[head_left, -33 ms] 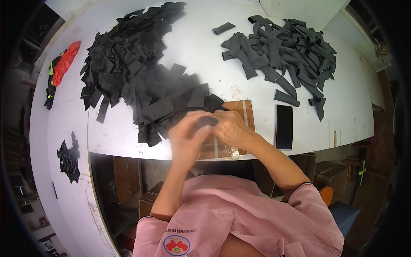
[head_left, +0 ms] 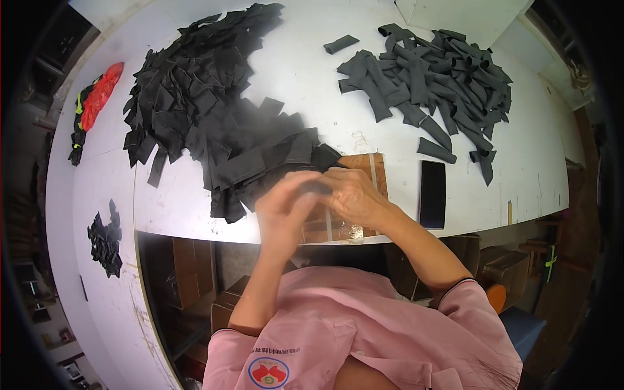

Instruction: Sort and arrange small black rectangular fabric pieces on a white table.

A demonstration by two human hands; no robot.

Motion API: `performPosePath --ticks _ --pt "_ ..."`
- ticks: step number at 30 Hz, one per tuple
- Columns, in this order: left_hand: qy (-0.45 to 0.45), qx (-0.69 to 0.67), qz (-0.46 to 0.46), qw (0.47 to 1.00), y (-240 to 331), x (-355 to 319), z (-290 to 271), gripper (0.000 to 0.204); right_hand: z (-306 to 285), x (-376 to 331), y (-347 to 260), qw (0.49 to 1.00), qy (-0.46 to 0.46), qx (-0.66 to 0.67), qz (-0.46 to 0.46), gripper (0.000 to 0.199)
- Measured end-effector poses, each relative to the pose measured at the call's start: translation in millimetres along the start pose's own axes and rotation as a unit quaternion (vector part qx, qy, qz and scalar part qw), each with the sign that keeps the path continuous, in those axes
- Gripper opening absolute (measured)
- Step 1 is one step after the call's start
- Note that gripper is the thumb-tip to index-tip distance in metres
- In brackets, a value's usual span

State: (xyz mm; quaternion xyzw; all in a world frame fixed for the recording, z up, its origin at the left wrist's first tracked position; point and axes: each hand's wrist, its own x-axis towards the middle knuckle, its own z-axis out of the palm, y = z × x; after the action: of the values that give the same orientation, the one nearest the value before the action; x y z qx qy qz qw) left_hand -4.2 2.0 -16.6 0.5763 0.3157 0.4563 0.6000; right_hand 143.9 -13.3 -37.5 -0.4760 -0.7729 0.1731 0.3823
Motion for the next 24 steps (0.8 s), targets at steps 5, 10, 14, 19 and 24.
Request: performPosePath --ticks 5,10,14,19,24 --pt "-0.031 -0.095 0.058 0.993 1.6 2.0 -6.9 0.018 -12.9 3.0 -8.0 0.999 -0.015 -0.043 -0.019 0.022" --pt "0.011 -0.087 -0.019 0.996 4.2 -4.1 1.6 0.015 10.7 -5.1 9.1 0.998 -0.032 0.022 0.046 0.021" --pt "-0.033 -0.065 -0.002 0.997 11.1 6.0 -4.7 0.014 -2.3 -1.4 1.7 1.0 -0.022 0.004 0.003 0.021" --pt "-0.063 -0.007 0.071 0.995 23.0 11.0 0.7 0.013 -3.7 0.1 -6.0 1.0 0.022 0.021 -0.001 0.023" --pt "-0.003 0.046 -0.016 0.999 14.0 5.0 2.1 0.011 17.6 -13.4 5.9 0.996 -0.013 0.055 0.064 0.028"
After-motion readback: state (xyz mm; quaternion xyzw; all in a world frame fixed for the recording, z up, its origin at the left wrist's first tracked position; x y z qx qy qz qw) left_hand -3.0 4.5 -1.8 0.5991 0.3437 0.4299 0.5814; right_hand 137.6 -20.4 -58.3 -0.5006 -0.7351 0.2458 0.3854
